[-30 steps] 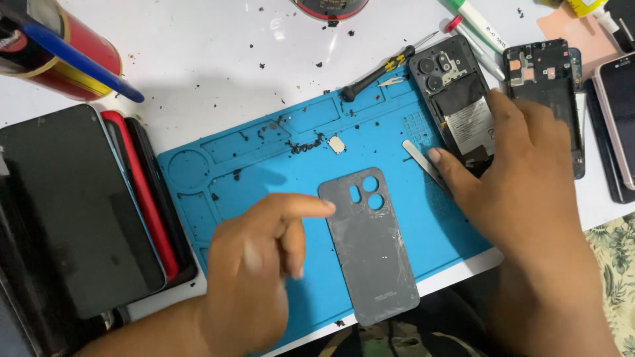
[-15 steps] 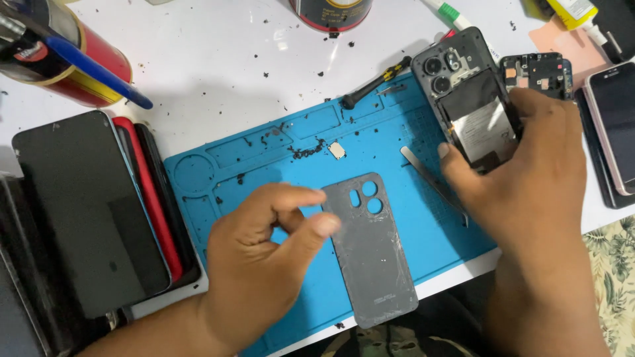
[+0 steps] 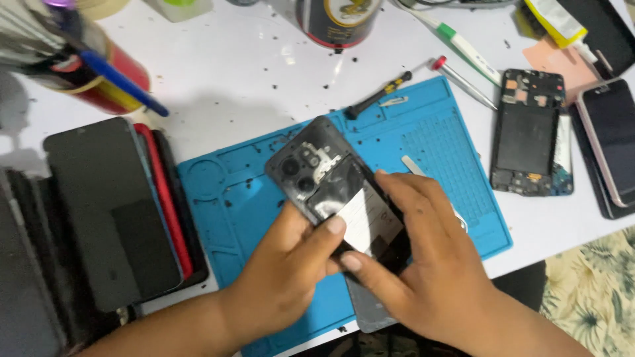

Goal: Cleaning adhesive residue and dust from a mobile phone's back cover and internal components using a scraper and brush.

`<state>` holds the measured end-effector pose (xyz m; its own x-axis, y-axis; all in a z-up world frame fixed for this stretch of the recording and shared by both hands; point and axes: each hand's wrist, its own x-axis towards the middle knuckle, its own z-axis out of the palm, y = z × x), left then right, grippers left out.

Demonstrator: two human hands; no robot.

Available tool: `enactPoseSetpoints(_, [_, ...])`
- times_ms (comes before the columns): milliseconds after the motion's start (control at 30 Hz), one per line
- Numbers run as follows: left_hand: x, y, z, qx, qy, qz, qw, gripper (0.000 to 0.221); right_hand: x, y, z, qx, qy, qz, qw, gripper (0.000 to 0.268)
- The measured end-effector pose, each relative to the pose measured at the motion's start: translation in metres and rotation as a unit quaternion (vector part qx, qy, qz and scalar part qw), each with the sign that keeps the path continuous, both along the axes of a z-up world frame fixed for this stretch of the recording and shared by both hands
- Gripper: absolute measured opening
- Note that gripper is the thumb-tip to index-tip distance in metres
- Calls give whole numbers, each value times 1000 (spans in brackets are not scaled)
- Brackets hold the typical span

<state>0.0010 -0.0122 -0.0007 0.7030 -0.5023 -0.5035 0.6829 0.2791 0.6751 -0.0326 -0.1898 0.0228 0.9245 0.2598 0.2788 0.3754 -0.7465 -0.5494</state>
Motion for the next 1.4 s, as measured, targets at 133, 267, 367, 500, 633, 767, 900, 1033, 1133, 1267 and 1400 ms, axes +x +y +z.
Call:
enactPoseSetpoints(133, [-5, 0, -15, -61, 3, 30, 998, 58, 2, -12, 6, -3, 47, 2, 999, 67])
enactPoseSetpoints(267, [-9, 0, -23, -120, -94, 12, 988, 57, 1, -22, 7, -29, 94, -47, 994, 63])
enactPoseSetpoints(367, [-7, 4, -15, -147, -174, 27, 973, 62, -4, -27, 9, -39, 152, -90, 984, 68])
enactPoseSetpoints(500, [-5, 7, -15, -97, -129, 57, 985, 69, -11, -36, 6, -56, 208, -165, 963, 71])
enactPoseSetpoints(633, [-1, 1, -29, -42, -132, 125, 982, 57, -15, -63, -10, 36, 73, -225, 971, 32])
enactPoseSetpoints(767, [5, 1, -26, -32, -97, 210, 972, 59, -10, -92, -3, 58, 49, -199, 977, 33])
enactPoseSetpoints(900, [9, 5, -15, 139, -65, 161, 975, 68, -8, -97, -1, -135, 119, -136, 974, 33])
enactPoseSetpoints(1033, [-3, 3, -15, 3, -139, 54, 989, 73, -6, -91, -10, -163, 139, -71, 974, 52])
enactPoseSetpoints(1133, [-7, 6, -12, -74, -51, -67, 994, 88, -4, -90, -14, -172, 100, -51, 979, 46])
enactPoseSetpoints(1267, [-3, 7, -2, -55, -41, -150, 986, 89, -1, -86, -8, -156, 121, -76, 977, 42])
enactPoseSetpoints(1400, [-6, 7, -9, -68, -112, -188, 973, 85, 7, -89, -4, -150, 129, -99, 975, 38])
